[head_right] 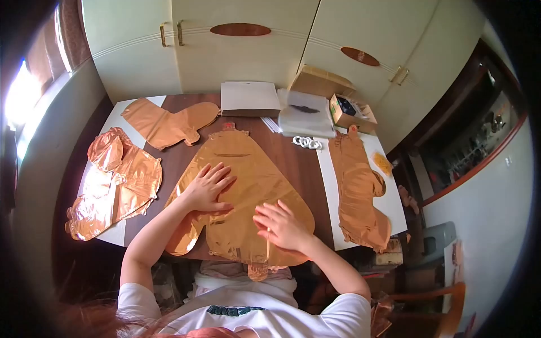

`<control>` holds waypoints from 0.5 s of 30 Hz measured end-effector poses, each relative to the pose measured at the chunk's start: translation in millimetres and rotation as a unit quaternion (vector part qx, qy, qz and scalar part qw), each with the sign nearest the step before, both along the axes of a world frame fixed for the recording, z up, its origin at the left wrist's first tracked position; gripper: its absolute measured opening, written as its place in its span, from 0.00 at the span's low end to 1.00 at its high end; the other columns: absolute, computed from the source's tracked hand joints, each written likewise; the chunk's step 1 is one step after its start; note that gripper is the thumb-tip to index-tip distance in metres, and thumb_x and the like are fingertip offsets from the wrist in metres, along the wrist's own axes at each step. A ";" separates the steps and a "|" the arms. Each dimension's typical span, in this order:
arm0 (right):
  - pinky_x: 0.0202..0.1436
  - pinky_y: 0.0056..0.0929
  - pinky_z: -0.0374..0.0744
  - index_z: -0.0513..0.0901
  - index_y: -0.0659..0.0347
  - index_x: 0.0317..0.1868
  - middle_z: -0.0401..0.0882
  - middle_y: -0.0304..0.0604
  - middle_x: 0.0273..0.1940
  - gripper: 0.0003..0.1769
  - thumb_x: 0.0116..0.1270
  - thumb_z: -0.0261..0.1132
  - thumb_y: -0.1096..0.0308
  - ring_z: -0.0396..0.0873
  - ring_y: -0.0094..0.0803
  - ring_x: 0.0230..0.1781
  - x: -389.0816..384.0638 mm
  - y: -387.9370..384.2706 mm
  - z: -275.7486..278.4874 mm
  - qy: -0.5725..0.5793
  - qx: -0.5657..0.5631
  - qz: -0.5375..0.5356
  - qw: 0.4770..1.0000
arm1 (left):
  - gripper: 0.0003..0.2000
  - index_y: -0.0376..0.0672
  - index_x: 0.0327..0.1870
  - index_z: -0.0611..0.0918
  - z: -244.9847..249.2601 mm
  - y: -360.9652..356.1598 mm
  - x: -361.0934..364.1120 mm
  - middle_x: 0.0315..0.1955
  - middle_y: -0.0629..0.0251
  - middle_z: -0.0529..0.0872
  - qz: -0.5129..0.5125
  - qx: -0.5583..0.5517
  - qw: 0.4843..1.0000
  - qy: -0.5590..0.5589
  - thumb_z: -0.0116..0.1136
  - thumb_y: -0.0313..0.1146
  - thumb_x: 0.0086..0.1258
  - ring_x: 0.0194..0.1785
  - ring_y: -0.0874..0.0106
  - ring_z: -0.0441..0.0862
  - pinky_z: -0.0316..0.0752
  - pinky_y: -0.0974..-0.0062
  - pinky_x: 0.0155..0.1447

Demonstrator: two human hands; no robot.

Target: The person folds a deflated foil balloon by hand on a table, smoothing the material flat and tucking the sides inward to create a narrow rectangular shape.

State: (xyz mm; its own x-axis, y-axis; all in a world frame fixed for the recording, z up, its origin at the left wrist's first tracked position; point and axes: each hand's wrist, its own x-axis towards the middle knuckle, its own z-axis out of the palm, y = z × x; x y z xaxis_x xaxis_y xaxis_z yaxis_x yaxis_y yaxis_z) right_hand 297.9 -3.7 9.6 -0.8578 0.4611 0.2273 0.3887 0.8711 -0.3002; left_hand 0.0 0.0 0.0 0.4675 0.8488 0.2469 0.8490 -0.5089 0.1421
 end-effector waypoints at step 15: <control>0.52 0.37 0.75 0.77 0.62 0.49 0.79 0.47 0.44 0.16 0.63 0.63 0.66 0.77 0.41 0.47 7.8 3.9 17.3 0.119 -0.193 -0.130 0.965 | 0.40 0.46 0.67 0.68 3.4 -0.9 0.5 0.67 0.51 0.64 0.001 -0.007 1.000 0.007 0.48 0.67 0.61 0.73 0.53 0.55 0.48 0.49 0.73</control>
State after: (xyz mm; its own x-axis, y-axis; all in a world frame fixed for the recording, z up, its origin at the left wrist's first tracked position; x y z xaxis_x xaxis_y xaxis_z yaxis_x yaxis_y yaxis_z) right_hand 305.7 0.2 26.9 -0.6464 0.7437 0.1707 0.4596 0.5581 -0.6909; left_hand 0.5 -0.9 3.4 0.4702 0.8524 0.2288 0.8516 -0.5062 0.1360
